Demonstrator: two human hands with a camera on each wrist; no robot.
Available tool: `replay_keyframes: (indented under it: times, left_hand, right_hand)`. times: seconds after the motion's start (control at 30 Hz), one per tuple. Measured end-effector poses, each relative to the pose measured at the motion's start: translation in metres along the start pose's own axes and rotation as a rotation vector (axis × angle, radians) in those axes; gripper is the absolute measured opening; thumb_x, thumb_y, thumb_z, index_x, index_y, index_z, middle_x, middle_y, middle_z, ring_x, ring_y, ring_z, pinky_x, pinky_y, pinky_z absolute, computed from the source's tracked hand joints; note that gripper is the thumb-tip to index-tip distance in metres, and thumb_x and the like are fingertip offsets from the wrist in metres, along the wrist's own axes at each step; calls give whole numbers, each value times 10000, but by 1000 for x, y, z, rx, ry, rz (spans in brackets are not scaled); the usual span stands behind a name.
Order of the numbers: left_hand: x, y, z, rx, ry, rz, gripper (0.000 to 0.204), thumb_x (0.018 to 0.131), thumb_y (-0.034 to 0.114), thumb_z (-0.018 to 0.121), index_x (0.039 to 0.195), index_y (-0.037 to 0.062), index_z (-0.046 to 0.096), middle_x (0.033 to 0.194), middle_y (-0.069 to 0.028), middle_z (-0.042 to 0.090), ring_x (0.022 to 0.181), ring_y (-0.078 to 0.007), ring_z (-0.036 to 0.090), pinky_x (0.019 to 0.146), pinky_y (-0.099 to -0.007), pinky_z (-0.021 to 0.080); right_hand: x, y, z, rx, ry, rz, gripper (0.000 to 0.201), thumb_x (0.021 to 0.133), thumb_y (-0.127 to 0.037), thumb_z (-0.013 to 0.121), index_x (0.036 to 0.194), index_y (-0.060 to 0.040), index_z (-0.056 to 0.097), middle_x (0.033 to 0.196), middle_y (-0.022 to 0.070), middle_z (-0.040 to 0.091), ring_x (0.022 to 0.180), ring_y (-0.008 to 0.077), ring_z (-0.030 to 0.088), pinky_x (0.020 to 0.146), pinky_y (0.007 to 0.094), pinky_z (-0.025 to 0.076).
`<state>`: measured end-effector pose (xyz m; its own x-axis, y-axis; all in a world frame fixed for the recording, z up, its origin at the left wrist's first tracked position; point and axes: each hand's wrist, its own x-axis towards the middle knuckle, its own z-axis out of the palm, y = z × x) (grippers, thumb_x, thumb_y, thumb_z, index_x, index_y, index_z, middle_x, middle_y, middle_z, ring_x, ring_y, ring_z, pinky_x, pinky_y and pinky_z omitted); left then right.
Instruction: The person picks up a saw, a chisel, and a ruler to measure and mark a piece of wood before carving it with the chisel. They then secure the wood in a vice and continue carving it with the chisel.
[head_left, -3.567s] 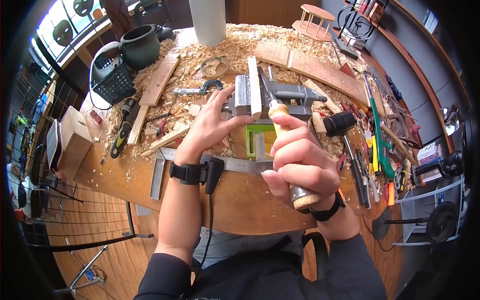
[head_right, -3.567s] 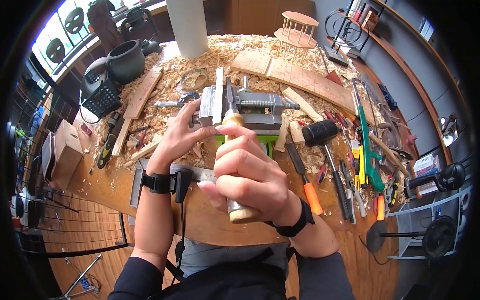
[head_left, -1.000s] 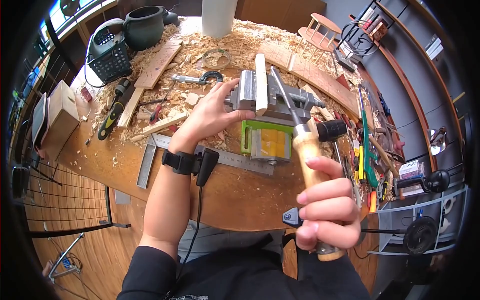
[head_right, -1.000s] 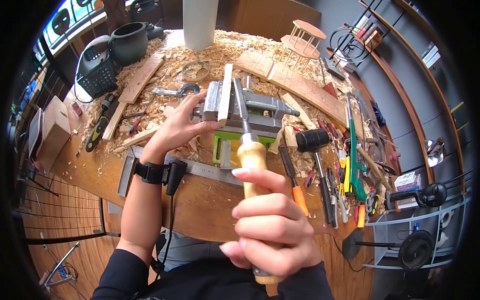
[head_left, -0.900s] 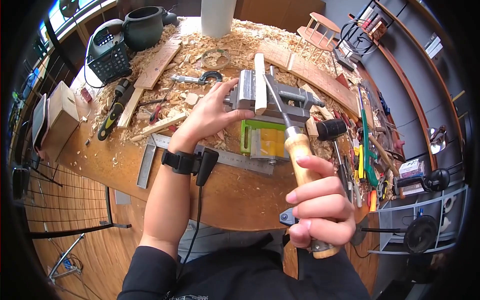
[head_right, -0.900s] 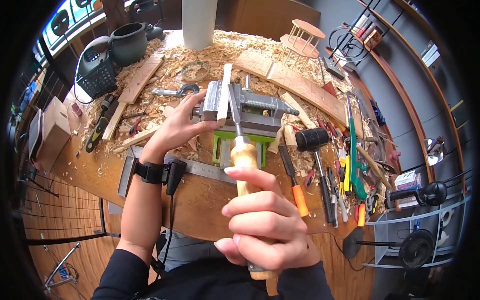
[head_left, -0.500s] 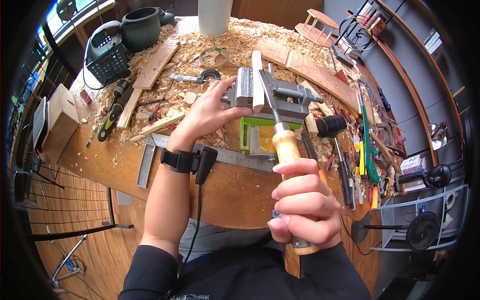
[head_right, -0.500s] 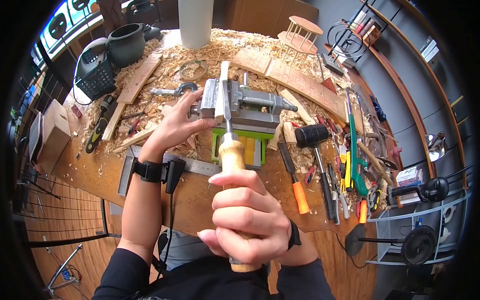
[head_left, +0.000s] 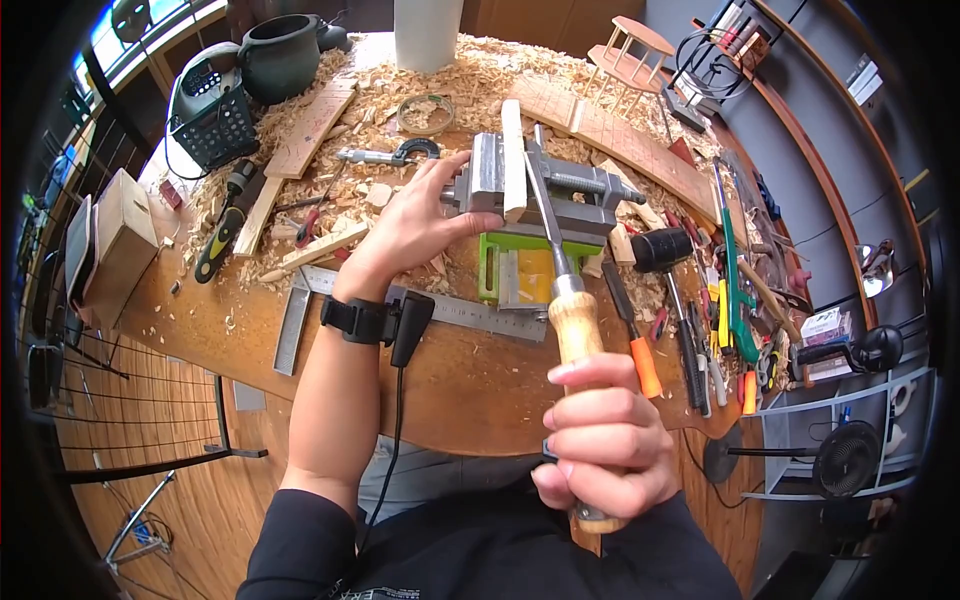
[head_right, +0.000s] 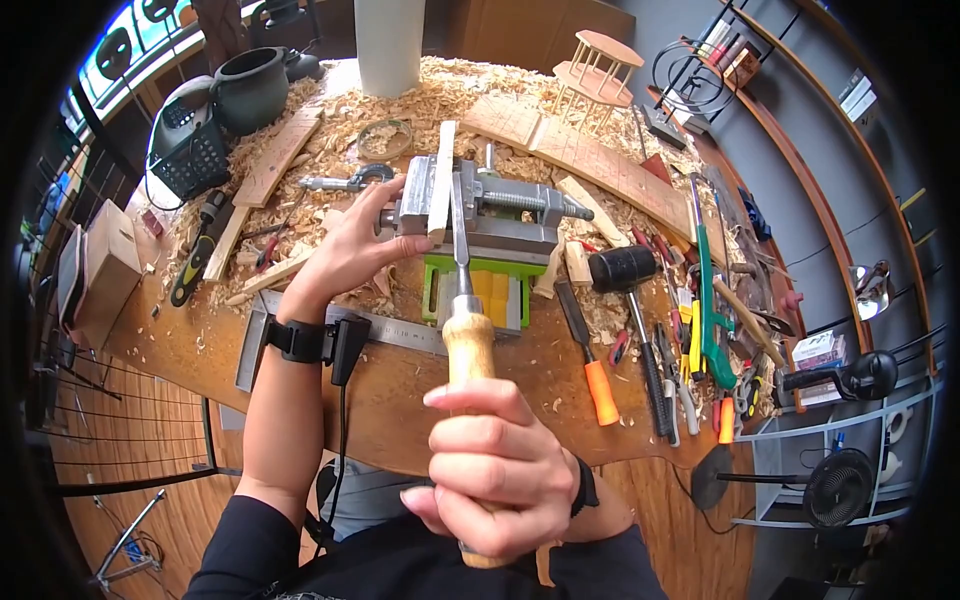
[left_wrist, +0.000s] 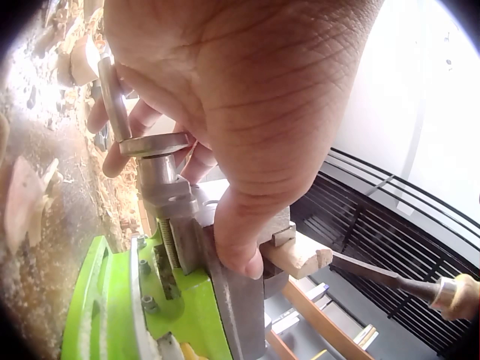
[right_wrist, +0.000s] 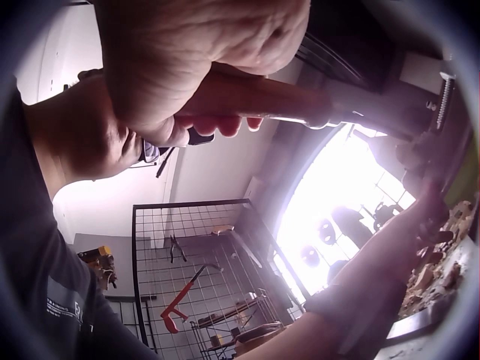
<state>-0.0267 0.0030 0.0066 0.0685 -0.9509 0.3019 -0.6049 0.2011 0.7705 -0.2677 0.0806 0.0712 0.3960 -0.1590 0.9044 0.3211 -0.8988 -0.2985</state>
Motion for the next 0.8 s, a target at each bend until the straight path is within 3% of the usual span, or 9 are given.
replay_keyframes:
  times: [0.07,0.27,0.4,0.67,0.73,0.8]
  left_hand:
    - [-1,1,1,4,2,8,875,734,460,802,1394,10,445,1331,-216,514,1270,-336,493,1055,-413,410]
    - [1,2,-2,9,-4,-14,872,729,445,809,1396,17,446,1329,-216,513,1264,-337,496,1053,-409,410]
    - [0,4,-2,19,-13,-12,866,734,448,805,1398,25,445,1332,-213,510,1264,-337,497,1047,-412,412]
    - [0,2,0,-6,-10,3,865,737,435,806,1405,27,437,1348,-213,500,1273,-336,490,1055,-408,406]
    - [-2,7,-2,-1,2,-13,808,761,400,792,1393,25,456,1315,-194,537,1284,-322,471,1089,-405,348]
    - [-1,6,-2,17,-3,-17,837,749,416,799,1399,22,446,1329,-207,521,1281,-335,478,1075,-409,375]
  right_hand:
    - [2,6,-2,-35,-65,37,250,727,29,745,795,-38,515,769,61,577,676,209,585,759,486,553]
    - [-3,-8,1,-40,76,-45,246,717,13,746,765,-39,510,723,67,579,648,213,585,736,513,570]
    - [4,-5,1,3,77,-43,248,711,18,746,756,-29,506,729,71,576,646,219,577,732,515,570]
    - [6,0,0,4,-3,14,262,710,40,745,781,-41,507,752,59,568,660,213,579,751,509,558]
    - [7,2,2,-18,-32,8,263,704,46,742,773,-44,505,752,57,567,659,213,580,756,506,551]
    - [5,0,3,-5,-32,0,260,702,46,740,764,-46,505,755,58,569,661,215,580,763,505,549]
